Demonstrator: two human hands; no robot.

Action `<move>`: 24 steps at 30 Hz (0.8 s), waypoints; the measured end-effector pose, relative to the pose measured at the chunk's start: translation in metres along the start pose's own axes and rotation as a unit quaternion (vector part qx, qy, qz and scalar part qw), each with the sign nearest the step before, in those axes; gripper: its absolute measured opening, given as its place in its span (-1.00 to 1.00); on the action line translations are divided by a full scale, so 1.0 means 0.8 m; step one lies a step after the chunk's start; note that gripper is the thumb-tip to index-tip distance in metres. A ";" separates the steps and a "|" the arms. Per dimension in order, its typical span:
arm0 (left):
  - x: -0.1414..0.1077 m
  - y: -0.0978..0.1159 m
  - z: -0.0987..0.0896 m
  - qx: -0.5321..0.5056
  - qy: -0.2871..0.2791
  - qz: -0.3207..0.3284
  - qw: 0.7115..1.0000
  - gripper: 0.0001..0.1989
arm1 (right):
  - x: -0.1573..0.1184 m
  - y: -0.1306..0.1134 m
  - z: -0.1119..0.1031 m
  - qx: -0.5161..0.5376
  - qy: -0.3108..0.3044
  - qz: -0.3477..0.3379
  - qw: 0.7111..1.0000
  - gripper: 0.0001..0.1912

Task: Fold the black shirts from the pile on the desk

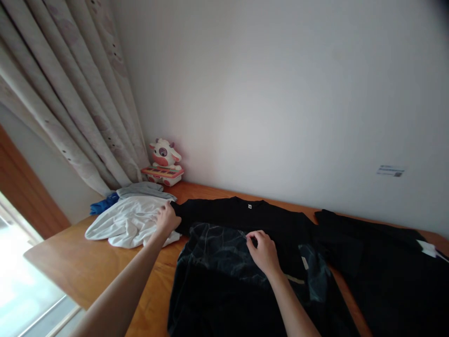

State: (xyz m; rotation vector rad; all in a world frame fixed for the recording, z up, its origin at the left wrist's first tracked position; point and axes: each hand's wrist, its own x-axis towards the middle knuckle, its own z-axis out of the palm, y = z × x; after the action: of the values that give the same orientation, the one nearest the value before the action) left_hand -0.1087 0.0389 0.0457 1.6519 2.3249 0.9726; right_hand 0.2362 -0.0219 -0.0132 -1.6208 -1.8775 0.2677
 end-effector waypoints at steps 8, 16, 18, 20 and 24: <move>-0.024 0.077 0.093 0.121 -0.163 0.258 0.945 -0.48 | 0.001 -0.006 -0.005 -0.013 -0.019 0.023 0.999 -0.79; 0.022 0.087 0.171 0.166 -0.215 0.209 0.939 -0.30 | 0.005 -0.003 0.001 -0.032 0.004 0.036 0.999 -0.81; 0.047 0.084 0.176 0.170 -0.210 0.198 0.942 -0.30 | 0.007 -0.003 0.003 -0.032 0.007 0.038 0.999 -0.82; 0.065 0.080 0.180 0.171 -0.197 0.197 0.945 -0.32 | 0.009 -0.003 0.005 -0.027 0.010 0.041 0.999 -0.83; 0.077 0.077 0.187 0.166 -0.163 0.218 0.948 -0.40 | 0.014 0.004 0.006 0.017 0.006 0.041 0.999 -0.83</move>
State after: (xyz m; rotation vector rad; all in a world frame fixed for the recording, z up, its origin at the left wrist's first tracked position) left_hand -0.0160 0.1690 -0.0213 2.3175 2.0211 0.3161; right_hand 0.2353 -0.0096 -0.0149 -1.6757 -1.7896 0.3233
